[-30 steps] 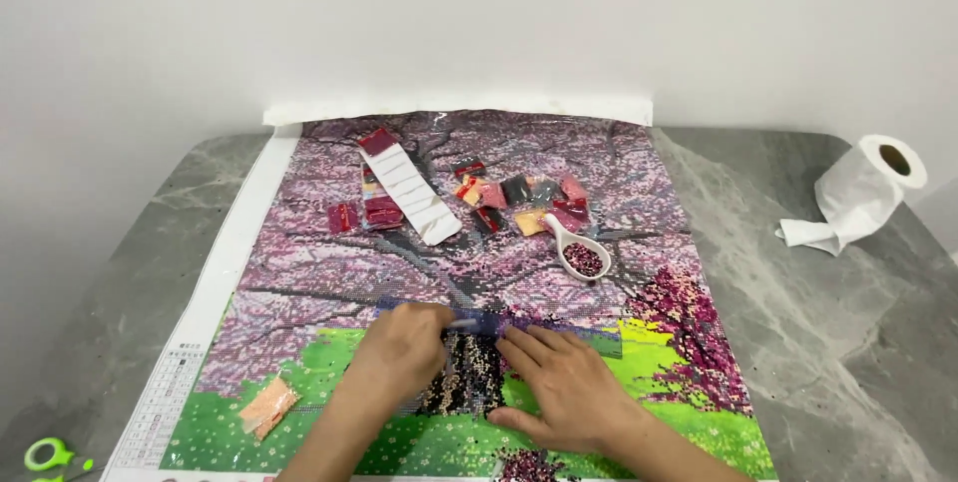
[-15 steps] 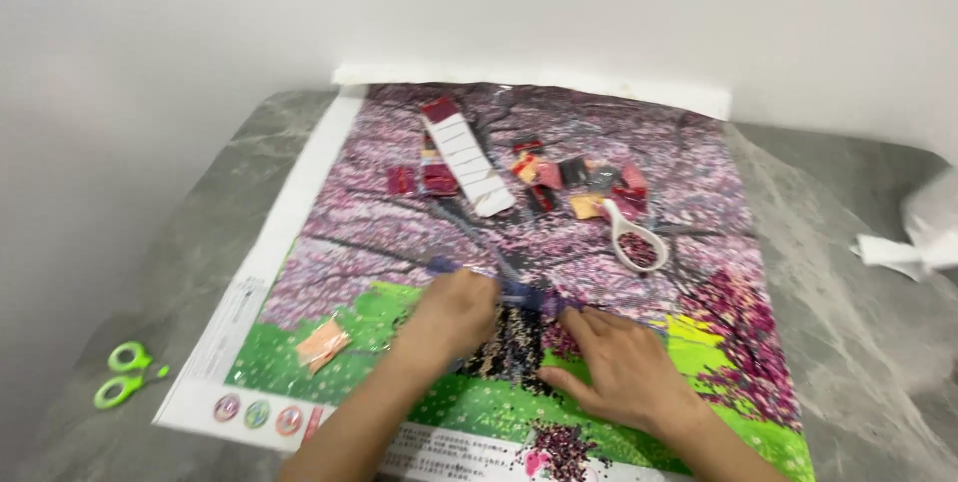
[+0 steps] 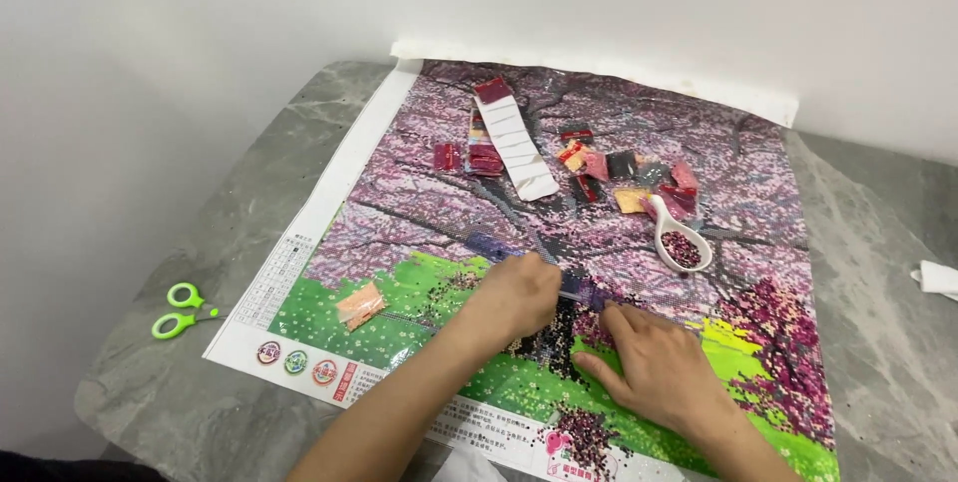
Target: A person performs diamond painting by using a specialized pen tool to pick up small resin rhinestones and place them onto a coded adhesive canvas to create a mosaic image.
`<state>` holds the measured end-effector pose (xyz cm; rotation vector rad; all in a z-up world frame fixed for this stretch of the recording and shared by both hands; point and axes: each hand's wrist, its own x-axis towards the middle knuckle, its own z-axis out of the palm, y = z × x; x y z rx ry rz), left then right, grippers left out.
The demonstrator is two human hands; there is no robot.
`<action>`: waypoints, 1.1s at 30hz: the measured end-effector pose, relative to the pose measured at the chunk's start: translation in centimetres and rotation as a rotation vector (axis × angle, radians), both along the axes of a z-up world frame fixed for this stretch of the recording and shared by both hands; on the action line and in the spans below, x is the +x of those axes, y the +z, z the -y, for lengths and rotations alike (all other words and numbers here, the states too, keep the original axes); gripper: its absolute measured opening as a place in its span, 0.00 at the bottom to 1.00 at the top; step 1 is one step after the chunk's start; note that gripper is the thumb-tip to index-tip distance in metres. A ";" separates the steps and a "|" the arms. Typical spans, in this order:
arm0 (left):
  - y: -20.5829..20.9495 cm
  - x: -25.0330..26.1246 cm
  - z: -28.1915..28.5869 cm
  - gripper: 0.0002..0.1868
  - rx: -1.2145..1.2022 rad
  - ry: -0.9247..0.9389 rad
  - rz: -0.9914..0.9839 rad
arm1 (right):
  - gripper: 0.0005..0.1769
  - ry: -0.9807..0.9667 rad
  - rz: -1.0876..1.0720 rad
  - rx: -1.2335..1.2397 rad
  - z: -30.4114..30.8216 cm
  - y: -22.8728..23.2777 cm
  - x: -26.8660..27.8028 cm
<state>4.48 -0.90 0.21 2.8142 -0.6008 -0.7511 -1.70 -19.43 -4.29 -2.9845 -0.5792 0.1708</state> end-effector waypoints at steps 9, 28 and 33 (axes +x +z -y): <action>-0.5 0.5 1.9 0.13 -0.098 -0.106 0.083 | 0.35 -0.046 -0.094 -0.043 0.1 0.5 0.1; 1.9 4.9 -2.9 0.18 -0.012 0.196 -0.104 | 0.39 -0.023 -0.184 -0.024 -0.2 1.5 0.1; 4.2 3.0 -4.8 0.07 0.107 0.143 -0.121 | 0.39 0.000 -0.215 -0.008 -0.2 1.9 0.1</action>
